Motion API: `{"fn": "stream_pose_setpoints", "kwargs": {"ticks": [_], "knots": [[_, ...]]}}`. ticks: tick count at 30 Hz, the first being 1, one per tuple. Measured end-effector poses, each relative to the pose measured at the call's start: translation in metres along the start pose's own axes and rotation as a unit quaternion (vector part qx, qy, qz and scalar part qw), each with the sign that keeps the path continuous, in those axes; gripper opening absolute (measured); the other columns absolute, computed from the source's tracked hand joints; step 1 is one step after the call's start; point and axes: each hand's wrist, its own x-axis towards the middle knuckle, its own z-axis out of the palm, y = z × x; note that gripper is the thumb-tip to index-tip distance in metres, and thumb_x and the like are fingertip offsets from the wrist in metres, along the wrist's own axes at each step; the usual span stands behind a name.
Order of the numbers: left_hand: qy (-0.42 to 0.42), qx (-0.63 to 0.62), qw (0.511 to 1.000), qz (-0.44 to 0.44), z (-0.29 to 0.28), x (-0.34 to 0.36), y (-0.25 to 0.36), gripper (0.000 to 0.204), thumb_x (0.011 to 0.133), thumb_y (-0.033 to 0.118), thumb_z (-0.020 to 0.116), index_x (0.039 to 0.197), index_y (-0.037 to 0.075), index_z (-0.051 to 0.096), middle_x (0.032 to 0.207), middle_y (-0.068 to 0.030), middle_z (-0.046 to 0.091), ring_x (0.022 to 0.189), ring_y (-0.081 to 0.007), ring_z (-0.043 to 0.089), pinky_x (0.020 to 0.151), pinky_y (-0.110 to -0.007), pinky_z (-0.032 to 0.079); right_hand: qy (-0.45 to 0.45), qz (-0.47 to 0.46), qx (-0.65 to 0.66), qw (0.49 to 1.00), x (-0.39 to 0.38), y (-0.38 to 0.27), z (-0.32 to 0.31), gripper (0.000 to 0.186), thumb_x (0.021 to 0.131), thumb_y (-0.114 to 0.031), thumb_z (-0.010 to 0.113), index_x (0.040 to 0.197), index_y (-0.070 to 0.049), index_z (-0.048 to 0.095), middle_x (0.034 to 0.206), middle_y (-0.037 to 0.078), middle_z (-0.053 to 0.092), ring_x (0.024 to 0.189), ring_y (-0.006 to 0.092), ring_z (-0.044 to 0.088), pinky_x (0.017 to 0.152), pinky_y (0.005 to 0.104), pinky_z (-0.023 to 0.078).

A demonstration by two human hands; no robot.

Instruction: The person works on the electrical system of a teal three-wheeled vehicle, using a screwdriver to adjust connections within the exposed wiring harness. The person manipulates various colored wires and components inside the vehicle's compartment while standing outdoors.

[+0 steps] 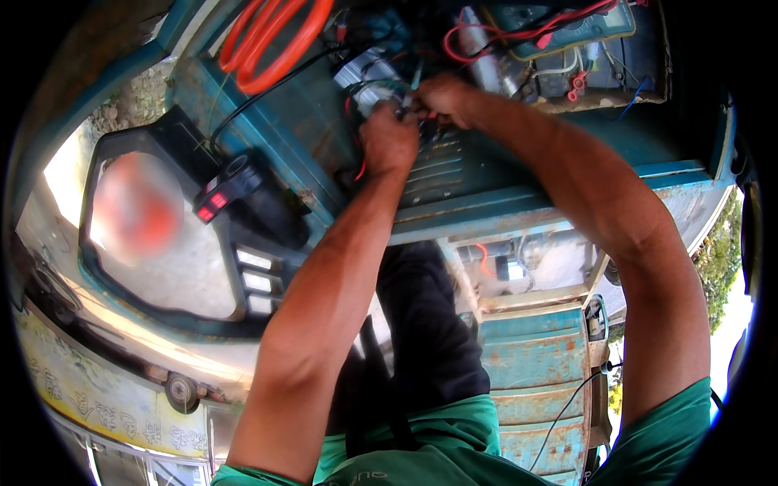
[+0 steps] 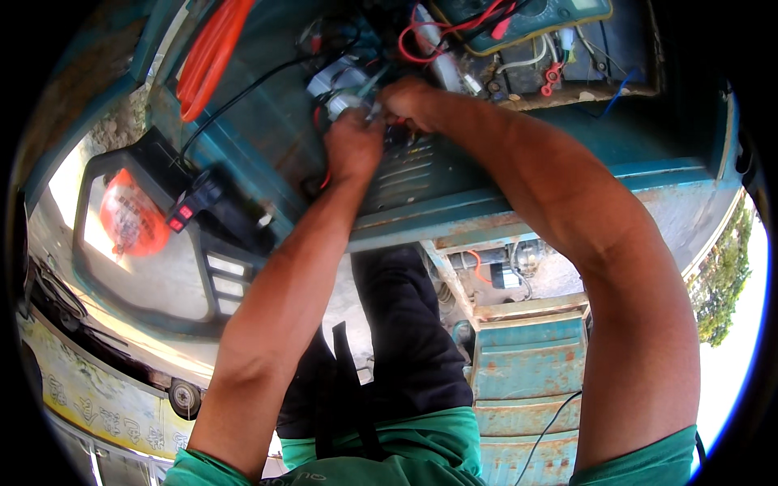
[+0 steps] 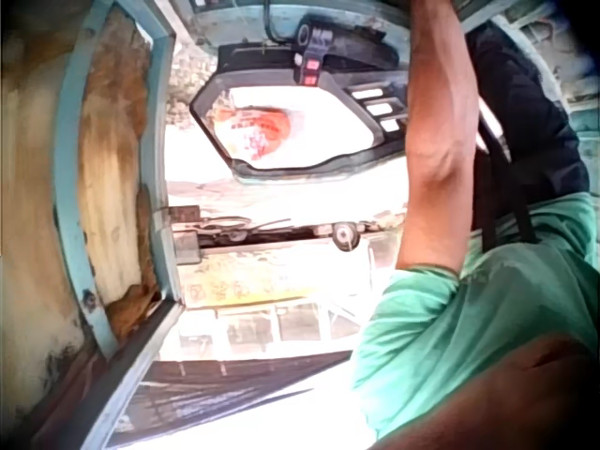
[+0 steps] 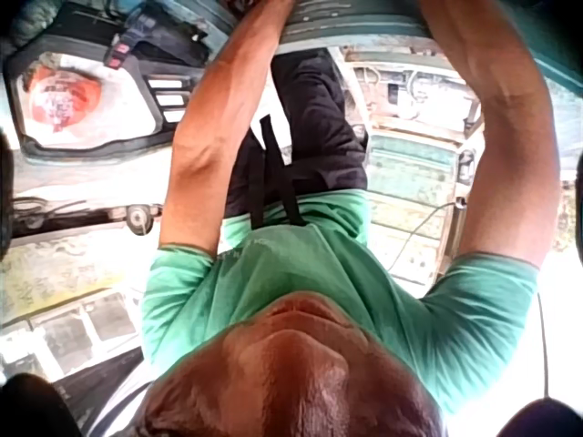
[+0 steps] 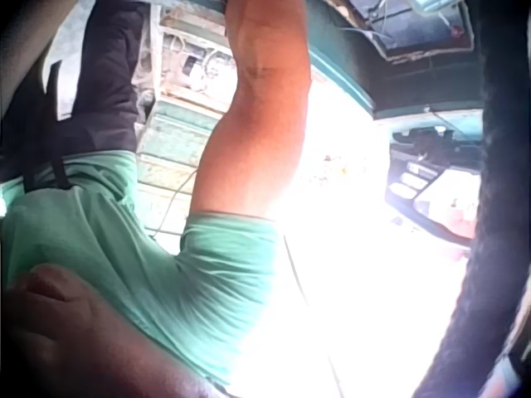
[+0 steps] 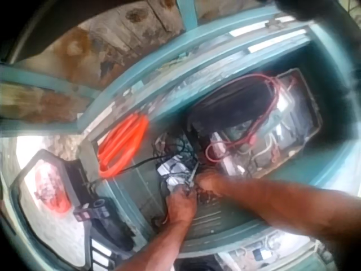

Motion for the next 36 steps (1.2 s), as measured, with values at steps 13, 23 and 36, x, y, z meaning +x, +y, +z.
{"fn": "stream_pose_setpoints", "kwargs": {"ticks": [13,23,36], "knots": [[-0.099,0.013,0.995,0.014,-0.063,-0.047,0.042,0.042,0.083,0.022,0.061,0.115,-0.004,0.056,0.105,-0.0243,0.064,0.1,-0.0329,0.062,0.086,-0.037,0.046,-0.035,-0.207,-0.482,0.851,-0.109,-0.032,-0.012,0.035,0.082,-0.027,0.055,0.098,0.001,0.068,0.105,0.022,0.064,0.103,0.035,0.06,0.088,0.0399,0.047],[-0.142,-0.097,0.982,0.078,-0.134,-0.084,0.112,0.029,0.089,0.01,0.058,0.115,-0.003,0.056,0.098,-0.0124,0.066,0.083,-0.0158,0.063,0.071,-0.028,0.048,0.108,-0.473,0.016,0.874,-0.319,-0.026,-0.128,0.032,0.087,-0.021,0.053,0.108,0.002,0.06,0.097,0.02,0.065,0.092,0.0294,0.064,0.08,0.0379,0.049],[-0.173,-0.054,0.875,0.449,-0.262,-0.158,0.374,0.024,0.088,0.001,0.056,0.111,-0.006,0.057,0.097,-0.0146,0.063,0.09,-0.0209,0.064,0.081,-0.031,0.05,0.557,-0.19,0.437,0.68,-0.296,0.066,-0.192,0.07,0.082,-0.035,0.062,0.133,0.005,0.038,0.13,0.025,0.047,0.119,0.0367,0.046,0.101,0.0427,0.034]]}}
